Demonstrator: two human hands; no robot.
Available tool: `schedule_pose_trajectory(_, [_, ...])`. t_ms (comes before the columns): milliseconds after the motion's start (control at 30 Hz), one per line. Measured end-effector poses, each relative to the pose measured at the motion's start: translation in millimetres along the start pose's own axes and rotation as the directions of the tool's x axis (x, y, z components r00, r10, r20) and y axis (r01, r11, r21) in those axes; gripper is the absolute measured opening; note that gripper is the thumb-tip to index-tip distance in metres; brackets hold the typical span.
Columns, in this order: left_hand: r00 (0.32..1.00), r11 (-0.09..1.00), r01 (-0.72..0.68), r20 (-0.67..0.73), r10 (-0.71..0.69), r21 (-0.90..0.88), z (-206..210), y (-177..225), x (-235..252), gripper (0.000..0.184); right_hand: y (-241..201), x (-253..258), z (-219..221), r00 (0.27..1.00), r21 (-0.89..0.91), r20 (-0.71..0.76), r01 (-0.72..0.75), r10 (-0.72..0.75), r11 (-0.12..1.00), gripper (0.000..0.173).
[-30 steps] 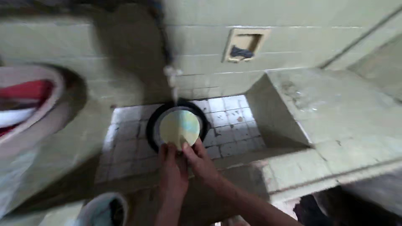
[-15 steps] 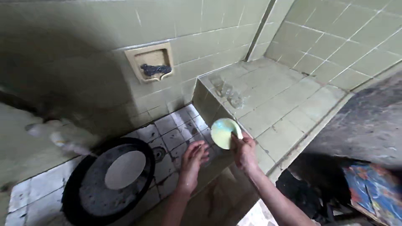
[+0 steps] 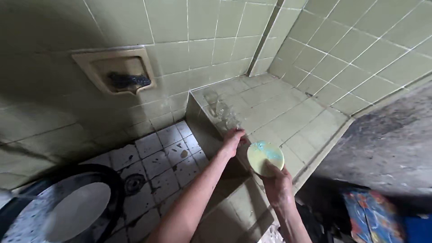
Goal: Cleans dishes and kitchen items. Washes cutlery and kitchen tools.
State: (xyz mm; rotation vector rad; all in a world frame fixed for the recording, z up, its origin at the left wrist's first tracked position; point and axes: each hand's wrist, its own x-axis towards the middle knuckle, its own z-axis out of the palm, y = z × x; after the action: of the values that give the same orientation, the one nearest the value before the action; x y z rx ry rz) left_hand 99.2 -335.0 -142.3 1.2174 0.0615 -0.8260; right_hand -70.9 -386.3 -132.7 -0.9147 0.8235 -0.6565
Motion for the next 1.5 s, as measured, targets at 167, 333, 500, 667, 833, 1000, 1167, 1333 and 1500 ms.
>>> schedule_pose_trajectory(167, [0.986,0.982,-0.147,-0.061,0.155,0.121,-26,1,-26,0.038,-10,-9,10,0.985,-0.109,0.084,0.158,-0.149,0.981,0.025])
schedule_pose_trajectory(333, [0.93,0.851,-0.324,-0.026,0.367,0.413,-107,-22,-99,0.019,-9,-32,32,0.928,-0.177,0.261,0.318,-0.267,0.931,0.02])
schedule_pose_trajectory(500, [0.91,0.934,-0.096,-0.349,0.222,0.344,-191,-28,-193,0.034,26,-75,80,0.876,-0.178,0.468,0.222,-0.115,0.959,0.021])
schedule_pose_trajectory(667, [0.733,0.947,0.147,-0.674,0.09,0.287,-293,-41,-261,0.051,61,-113,98,0.863,-0.232,0.505,0.133,0.002,0.964,0.025])
schedule_pose_trajectory(833, [0.626,0.966,0.1,-0.77,0.127,0.241,-376,-33,-280,0.06,74,-130,94,0.859,-0.276,0.51,0.101,0.056,0.956,0.031])
schedule_pose_trajectory(1000, [0.661,0.874,0.242,-0.731,0.17,0.421,-428,-5,-270,0.046,101,-162,93,0.814,-0.381,0.506,-0.088,0.287,0.92,0.038])
schedule_pose_trajectory(1167, [0.656,0.916,0.145,-0.729,0.195,0.375,-431,-12,-264,0.052,128,-188,111,0.747,-0.427,0.533,-0.168,0.398,0.888,0.039])
schedule_pose_trajectory(1333, [0.793,0.716,0.254,-0.564,0.231,0.65,-394,2,-286,0.053,178,-189,145,0.726,-0.53,0.475,-0.215,0.497,0.821,0.035])
schedule_pose_trajectory(1500, [0.924,0.09,0.318,-0.33,0.193,0.944,-336,44,-307,0.045,196,-195,170,0.618,-0.603,0.384,-0.395,0.686,0.693,0.037])
